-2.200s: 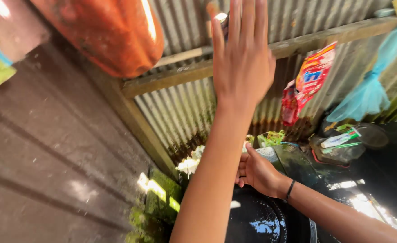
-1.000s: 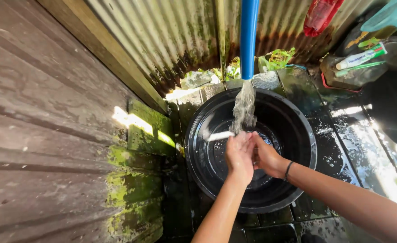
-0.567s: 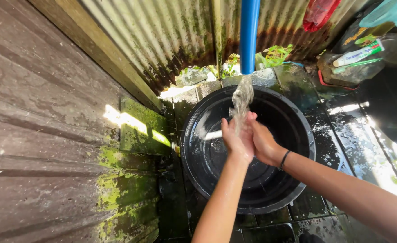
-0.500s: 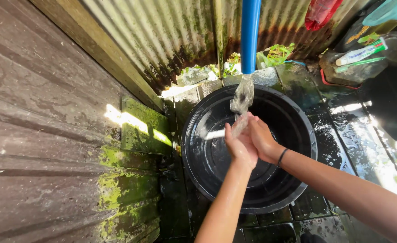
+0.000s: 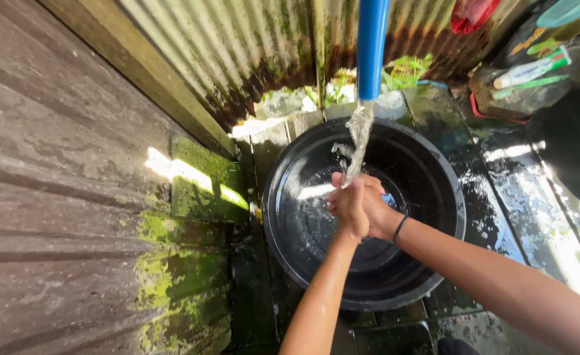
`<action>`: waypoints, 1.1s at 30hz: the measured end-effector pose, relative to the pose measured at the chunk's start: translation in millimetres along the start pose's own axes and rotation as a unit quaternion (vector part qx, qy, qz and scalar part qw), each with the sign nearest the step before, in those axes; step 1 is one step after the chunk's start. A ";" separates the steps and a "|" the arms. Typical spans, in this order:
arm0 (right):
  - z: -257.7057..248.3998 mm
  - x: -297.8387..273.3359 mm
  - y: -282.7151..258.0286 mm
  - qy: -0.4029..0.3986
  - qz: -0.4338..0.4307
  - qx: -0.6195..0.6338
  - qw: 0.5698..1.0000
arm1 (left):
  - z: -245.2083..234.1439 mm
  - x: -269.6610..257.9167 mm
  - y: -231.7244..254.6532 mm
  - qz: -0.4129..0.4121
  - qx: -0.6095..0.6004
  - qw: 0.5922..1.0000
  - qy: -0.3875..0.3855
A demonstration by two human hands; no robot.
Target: Hand washing a shirt in a basin with detergent and water.
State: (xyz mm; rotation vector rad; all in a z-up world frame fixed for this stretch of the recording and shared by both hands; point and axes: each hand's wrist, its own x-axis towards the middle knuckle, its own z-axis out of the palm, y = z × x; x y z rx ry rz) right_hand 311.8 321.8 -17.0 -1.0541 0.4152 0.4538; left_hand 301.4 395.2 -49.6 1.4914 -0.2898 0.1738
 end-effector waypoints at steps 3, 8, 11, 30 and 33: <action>-16.0 -3.4 30.9 -0.034 -0.138 -0.029 0.989 | -8.6 14.8 41.5 -0.119 -0.133 0.983 -0.048; -2.1 -41.5 -12.1 -0.067 -0.221 -0.293 0.928 | -36.6 -2.5 9.6 -0.393 -0.184 0.892 0.122; -32.2 -53.2 -23.4 -0.046 -0.235 -0.618 0.749 | -74.3 -38.7 29.1 -0.183 0.139 0.973 0.036; -116.4 -117.3 -13.6 0.364 -0.304 -0.463 0.749 | -170.7 -110.5 40.1 -0.308 0.002 0.903 0.301; -88.2 -136.4 -72.4 0.327 -0.334 -0.452 0.760 | -163.1 -114.2 22.7 -0.345 -0.086 0.880 0.314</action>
